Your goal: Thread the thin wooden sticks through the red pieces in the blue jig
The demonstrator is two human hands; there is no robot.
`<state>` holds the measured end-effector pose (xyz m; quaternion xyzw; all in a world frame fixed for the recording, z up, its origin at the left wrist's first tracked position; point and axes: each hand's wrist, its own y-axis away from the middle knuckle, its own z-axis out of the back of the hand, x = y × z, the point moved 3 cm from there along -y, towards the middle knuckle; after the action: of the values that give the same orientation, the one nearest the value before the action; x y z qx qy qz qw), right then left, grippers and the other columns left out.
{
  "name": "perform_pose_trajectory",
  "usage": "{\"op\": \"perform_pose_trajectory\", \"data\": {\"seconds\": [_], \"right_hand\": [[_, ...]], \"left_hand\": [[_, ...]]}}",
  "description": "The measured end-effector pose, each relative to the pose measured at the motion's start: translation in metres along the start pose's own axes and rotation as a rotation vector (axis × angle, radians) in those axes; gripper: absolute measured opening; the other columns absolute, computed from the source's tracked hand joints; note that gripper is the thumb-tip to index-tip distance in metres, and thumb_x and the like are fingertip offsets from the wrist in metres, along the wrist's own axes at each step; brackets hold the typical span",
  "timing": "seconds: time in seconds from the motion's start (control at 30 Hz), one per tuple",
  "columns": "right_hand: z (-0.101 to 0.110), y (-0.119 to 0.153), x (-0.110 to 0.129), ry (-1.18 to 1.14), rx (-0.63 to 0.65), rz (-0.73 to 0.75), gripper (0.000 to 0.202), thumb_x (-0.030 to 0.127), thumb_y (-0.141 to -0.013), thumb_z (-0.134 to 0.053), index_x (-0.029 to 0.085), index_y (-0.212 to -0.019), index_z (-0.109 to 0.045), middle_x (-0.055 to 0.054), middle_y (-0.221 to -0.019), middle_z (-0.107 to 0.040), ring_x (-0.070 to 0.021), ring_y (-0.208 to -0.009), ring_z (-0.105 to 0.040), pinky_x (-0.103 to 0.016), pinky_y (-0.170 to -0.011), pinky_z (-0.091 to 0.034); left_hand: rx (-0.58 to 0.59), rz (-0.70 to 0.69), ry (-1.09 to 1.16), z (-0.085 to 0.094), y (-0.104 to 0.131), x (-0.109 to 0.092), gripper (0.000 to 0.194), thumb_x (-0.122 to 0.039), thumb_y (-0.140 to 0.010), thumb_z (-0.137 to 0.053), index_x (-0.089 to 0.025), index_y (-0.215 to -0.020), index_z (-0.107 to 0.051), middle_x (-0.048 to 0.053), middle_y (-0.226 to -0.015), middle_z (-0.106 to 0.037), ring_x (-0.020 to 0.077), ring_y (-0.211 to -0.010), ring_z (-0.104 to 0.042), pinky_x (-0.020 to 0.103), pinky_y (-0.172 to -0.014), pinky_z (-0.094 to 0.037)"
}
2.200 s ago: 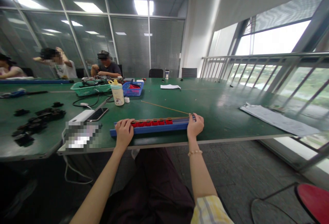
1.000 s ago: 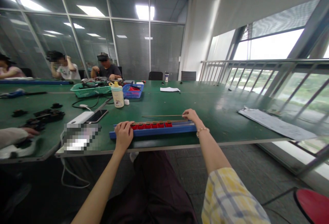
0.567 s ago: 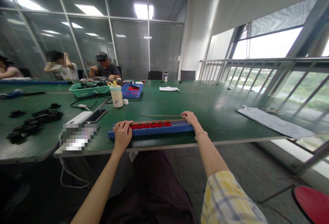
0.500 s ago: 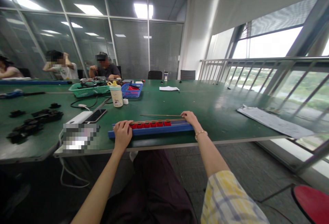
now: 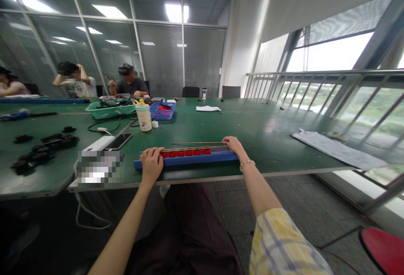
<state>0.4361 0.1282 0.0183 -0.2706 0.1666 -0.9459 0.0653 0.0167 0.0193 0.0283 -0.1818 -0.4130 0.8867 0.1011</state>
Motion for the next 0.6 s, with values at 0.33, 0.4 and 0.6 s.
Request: {"op": "perform_pose_trajectory", "data": {"seconds": [0.33,0.4,0.6], "right_hand": [[-0.008,-0.007,-0.017,0.026,0.009,0.003,0.022,0.014,-0.08,-0.058,0.021,-0.091,-0.076,-0.003,-0.087,-0.075,-0.0163,-0.086,-0.067,-0.027,-0.085,-0.049],[-0.009,-0.008,-0.02,0.019,0.022,0.0,0.023,0.014,-0.08,-0.057,0.02,-0.092,-0.076,-0.004,-0.086,-0.075,-0.0163,-0.086,-0.067,-0.027,-0.084,-0.049],[-0.009,-0.01,-0.023,0.056,0.028,-0.047,0.022,0.016,-0.08,-0.058,0.023,-0.09,-0.076,-0.002,-0.086,-0.075,-0.0155,-0.086,-0.066,-0.025,-0.082,-0.048]], "left_hand": [[0.004,0.007,-0.002,0.002,0.0,-0.003,0.033,-0.02,-0.09,-0.043,-0.022,-0.113,-0.067,0.011,-0.114,-0.063,0.029,-0.112,-0.048,0.045,-0.1,-0.036],[0.006,0.006,0.001,0.002,0.0,-0.003,0.033,-0.02,-0.09,-0.043,-0.022,-0.113,-0.067,0.011,-0.114,-0.063,0.0289,-0.113,-0.048,0.045,-0.1,-0.035],[0.006,0.005,0.001,0.001,0.0,-0.002,0.033,-0.019,-0.09,-0.043,-0.022,-0.114,-0.067,0.011,-0.114,-0.063,0.0288,-0.113,-0.047,0.045,-0.101,-0.035]]}}
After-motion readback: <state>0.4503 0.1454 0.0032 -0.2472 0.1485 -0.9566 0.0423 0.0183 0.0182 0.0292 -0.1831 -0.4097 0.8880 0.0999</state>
